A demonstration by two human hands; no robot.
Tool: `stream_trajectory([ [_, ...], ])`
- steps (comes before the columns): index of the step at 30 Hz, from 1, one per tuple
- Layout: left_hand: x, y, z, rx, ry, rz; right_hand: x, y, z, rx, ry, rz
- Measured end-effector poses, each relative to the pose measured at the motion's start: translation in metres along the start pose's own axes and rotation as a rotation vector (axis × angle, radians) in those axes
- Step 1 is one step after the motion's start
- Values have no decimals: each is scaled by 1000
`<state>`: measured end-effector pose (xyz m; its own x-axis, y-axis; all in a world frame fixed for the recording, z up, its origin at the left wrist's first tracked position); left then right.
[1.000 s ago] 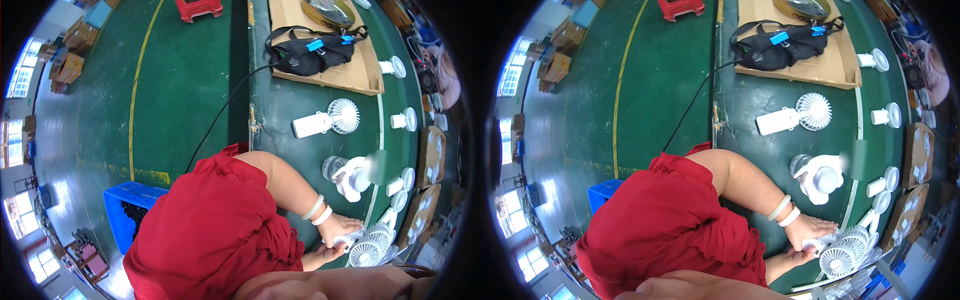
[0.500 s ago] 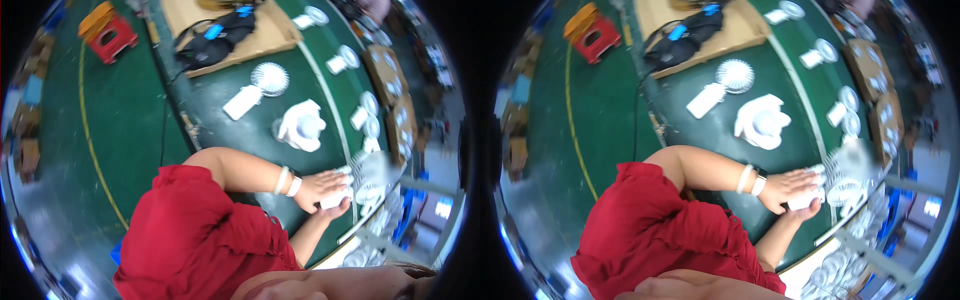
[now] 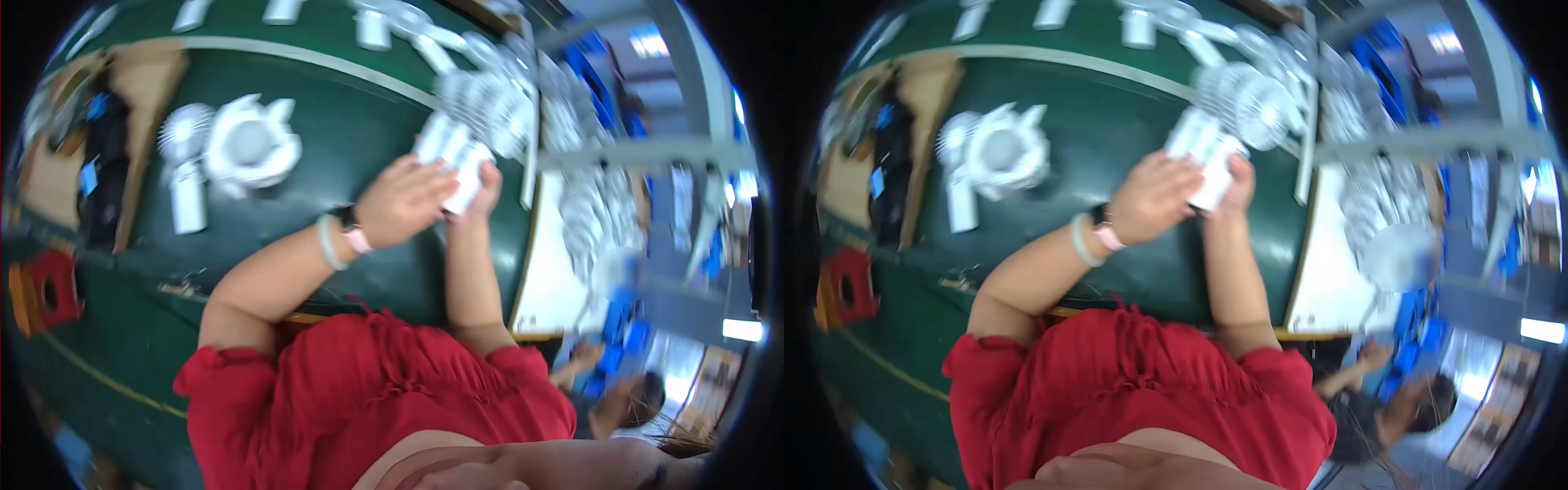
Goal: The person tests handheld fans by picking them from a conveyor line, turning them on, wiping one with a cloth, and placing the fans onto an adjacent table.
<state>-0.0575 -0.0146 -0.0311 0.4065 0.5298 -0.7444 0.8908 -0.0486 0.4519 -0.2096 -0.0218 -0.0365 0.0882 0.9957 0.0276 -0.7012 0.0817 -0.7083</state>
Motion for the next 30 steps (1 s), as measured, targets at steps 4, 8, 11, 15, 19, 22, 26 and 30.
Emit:
stream_trajectory([
  [4, 3, -2, 3, 197, 51, -36, 6, -10, -6, -146, -63, 83],
  [8, 4, -1, 1, 228, -36, -78, 10, -23, -15, -258, -86, 226],
  [11, 5, -1, -2, 189, -39, -86, 12, -22, -22, -291, -99, 255],
  [15, 5, -7, 2, 249, -54, -126, 11, -18, -23, -303, -77, 264],
  [19, 0, -2, 0, 283, -4, -79, 11, -13, -25, -308, -89, 241],
  [22, 0, 1, 0, 180, -1, 60, 10, -12, -26, -319, -84, 234],
  [26, -2, 0, -6, 240, 39, 48, 17, -14, -19, -266, -70, 209],
  [30, 2, -6, -10, 274, -52, 164, 41, 5, 23, -4, -1, -30],
])
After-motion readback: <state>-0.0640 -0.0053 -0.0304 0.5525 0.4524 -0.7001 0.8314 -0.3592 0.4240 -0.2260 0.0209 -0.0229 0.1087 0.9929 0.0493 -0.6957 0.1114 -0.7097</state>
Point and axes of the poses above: each hand's wrist, its own x-axis away from the middle knuckle, its own y-axis out of the back of the hand, z = x × y, the point moved 1 cm from there along -x, towards the middle knuckle, and after that the axes turned 6 degrees about y, right-handed, at the moved point
